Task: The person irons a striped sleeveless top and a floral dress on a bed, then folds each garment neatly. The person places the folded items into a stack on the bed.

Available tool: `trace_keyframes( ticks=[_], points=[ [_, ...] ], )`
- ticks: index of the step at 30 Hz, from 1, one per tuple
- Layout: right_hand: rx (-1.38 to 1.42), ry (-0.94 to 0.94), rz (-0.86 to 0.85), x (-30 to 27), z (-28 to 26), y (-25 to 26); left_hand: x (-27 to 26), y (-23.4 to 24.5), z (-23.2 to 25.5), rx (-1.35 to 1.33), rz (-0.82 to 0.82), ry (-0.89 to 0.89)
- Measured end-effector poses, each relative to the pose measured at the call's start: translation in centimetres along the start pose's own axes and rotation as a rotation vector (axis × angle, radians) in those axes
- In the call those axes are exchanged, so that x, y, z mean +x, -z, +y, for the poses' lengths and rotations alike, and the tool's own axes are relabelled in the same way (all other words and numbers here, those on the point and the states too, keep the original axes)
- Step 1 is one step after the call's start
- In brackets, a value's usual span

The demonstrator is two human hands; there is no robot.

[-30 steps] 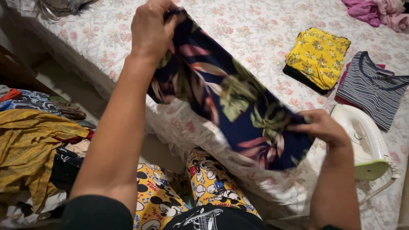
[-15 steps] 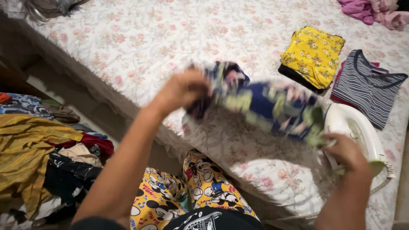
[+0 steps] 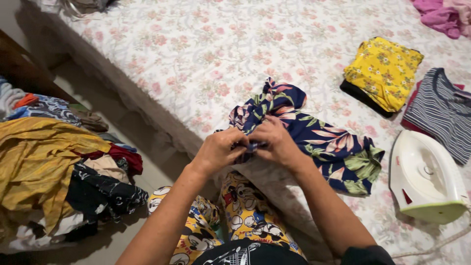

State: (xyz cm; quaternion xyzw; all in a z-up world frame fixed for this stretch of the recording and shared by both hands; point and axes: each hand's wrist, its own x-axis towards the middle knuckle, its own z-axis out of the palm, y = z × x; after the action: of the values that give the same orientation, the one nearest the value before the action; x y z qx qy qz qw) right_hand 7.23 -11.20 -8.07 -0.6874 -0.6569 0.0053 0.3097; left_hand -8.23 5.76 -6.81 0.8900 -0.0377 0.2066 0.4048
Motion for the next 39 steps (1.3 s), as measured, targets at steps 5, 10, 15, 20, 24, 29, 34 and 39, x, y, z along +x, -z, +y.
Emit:
trace_keyframes(
  ticks=[5,10,15,20,24,29,34,39],
  points=[
    [0.103,-0.06,-0.119,0.6,1.6,1.7,-0.1,0.4,0.0,-0.004,0.018,-0.003],
    [0.124,-0.025,0.07,-0.2,1.9,3.0,0.4,-0.6,-0.2,-0.044,0.006,0.029],
    [0.124,-0.111,0.074,0.5,2.1,2.4,0.8,-0.8,-0.1,-0.122,0.054,0.034],
    [-0.239,0.053,-0.021,0.4,6.4,2.1,-0.1,-0.5,0.1,-0.132,0.065,0.068],
    [-0.541,-0.079,0.294,0.3,12.2,2.0,-0.7,-0.8,0.0,-0.193,0.04,0.111],
    [-0.679,-0.262,0.513,1.1,17.4,5.1,-1.2,-0.7,-0.1,-0.184,0.022,0.1],
    [-0.541,-0.275,0.703,0.0,15.5,10.5,-1.0,-0.9,-0.6,-0.189,0.066,0.12],
    [0.552,-0.278,0.659,-4.4,10.8,13.7,-0.9,-1.3,-1.7,-0.208,0.124,0.248]
  ],
)
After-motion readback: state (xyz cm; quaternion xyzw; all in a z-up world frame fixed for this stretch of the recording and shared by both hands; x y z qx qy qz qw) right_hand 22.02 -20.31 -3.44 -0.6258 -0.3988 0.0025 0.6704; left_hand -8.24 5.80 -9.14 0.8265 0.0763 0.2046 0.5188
